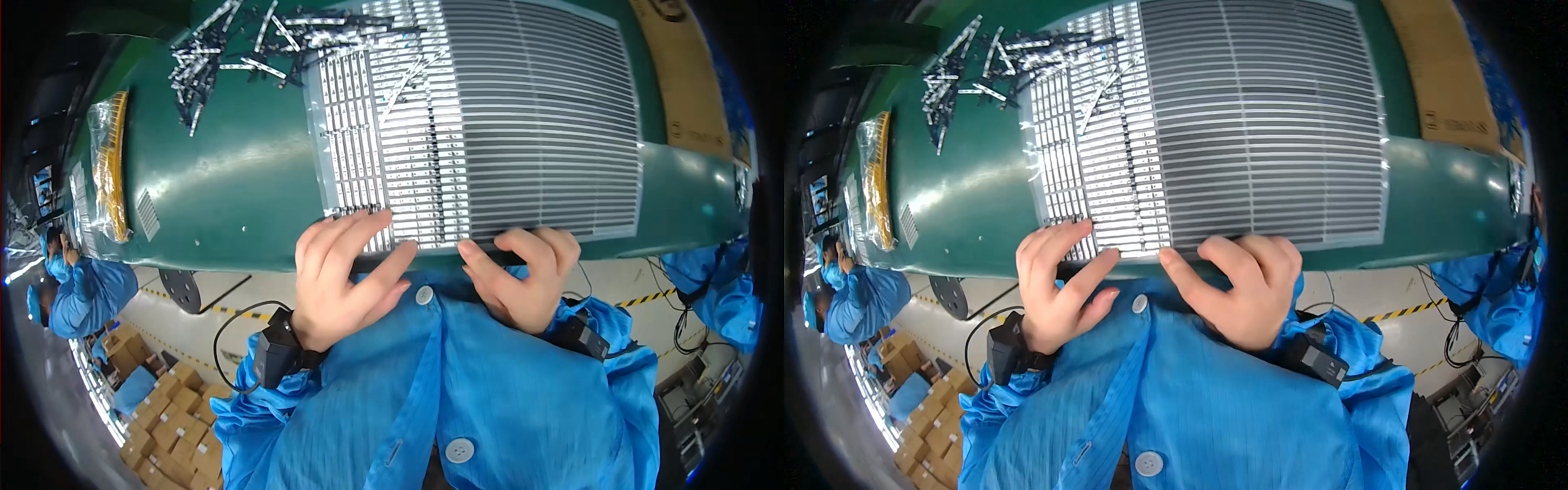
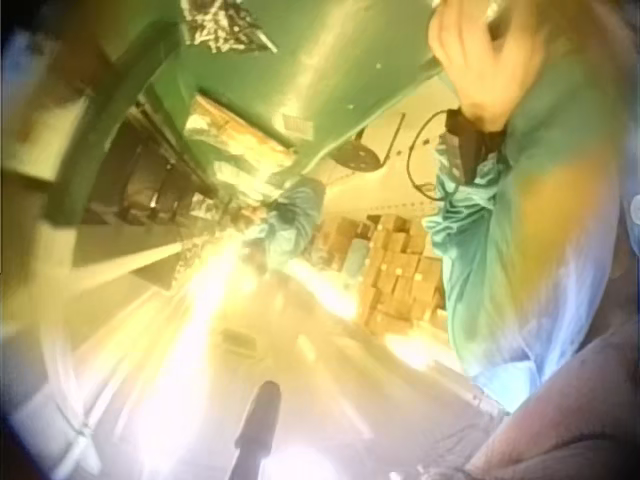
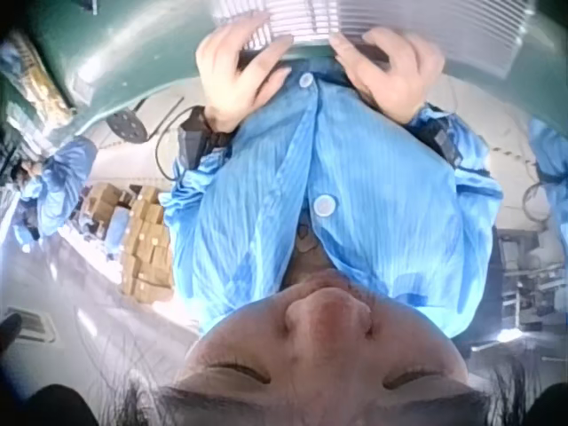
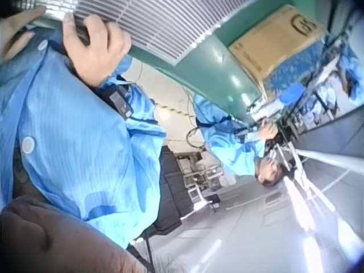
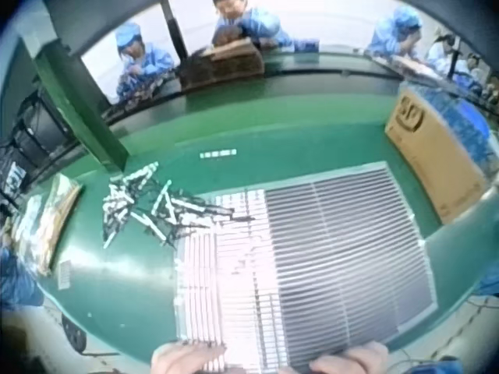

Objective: Placing and aligning small LED strips onto a template grid for assembly.

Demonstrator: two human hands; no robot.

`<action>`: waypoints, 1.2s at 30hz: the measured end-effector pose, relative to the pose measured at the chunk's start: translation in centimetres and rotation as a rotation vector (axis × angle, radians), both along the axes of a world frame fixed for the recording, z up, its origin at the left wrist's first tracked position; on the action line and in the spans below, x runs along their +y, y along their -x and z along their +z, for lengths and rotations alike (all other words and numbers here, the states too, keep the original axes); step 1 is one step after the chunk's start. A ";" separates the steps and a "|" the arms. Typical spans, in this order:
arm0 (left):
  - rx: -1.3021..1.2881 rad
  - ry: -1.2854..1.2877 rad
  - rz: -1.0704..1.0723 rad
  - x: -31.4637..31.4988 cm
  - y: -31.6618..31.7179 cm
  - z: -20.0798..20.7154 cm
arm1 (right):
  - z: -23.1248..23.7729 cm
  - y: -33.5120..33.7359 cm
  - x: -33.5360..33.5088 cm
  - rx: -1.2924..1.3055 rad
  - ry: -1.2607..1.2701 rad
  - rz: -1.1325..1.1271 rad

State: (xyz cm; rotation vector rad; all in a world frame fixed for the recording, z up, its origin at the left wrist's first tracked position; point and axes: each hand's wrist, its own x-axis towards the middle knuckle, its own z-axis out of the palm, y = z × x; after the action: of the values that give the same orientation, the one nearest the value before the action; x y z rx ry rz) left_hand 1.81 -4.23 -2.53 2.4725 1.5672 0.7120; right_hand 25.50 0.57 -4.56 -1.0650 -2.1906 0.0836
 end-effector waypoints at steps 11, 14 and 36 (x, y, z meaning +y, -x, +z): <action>-0.037 -0.003 0.130 -0.8 -0.2 -0.9 | -0.3 -1.0 -0.7 -0.045 0.194 0.007; -0.009 -0.010 0.084 -1.1 -0.1 -0.8 | -0.3 -1.5 -0.4 -0.027 0.190 0.025; -0.024 0.056 -0.113 1.4 1.8 1.0 | 1.1 -0.8 -1.4 -0.111 0.152 -0.025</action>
State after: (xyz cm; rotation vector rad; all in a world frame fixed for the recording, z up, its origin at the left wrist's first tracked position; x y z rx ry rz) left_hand 0.02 -2.84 -1.55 2.4796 1.4064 0.6684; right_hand 26.26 -0.82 -3.48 -1.2068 -2.2992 0.1863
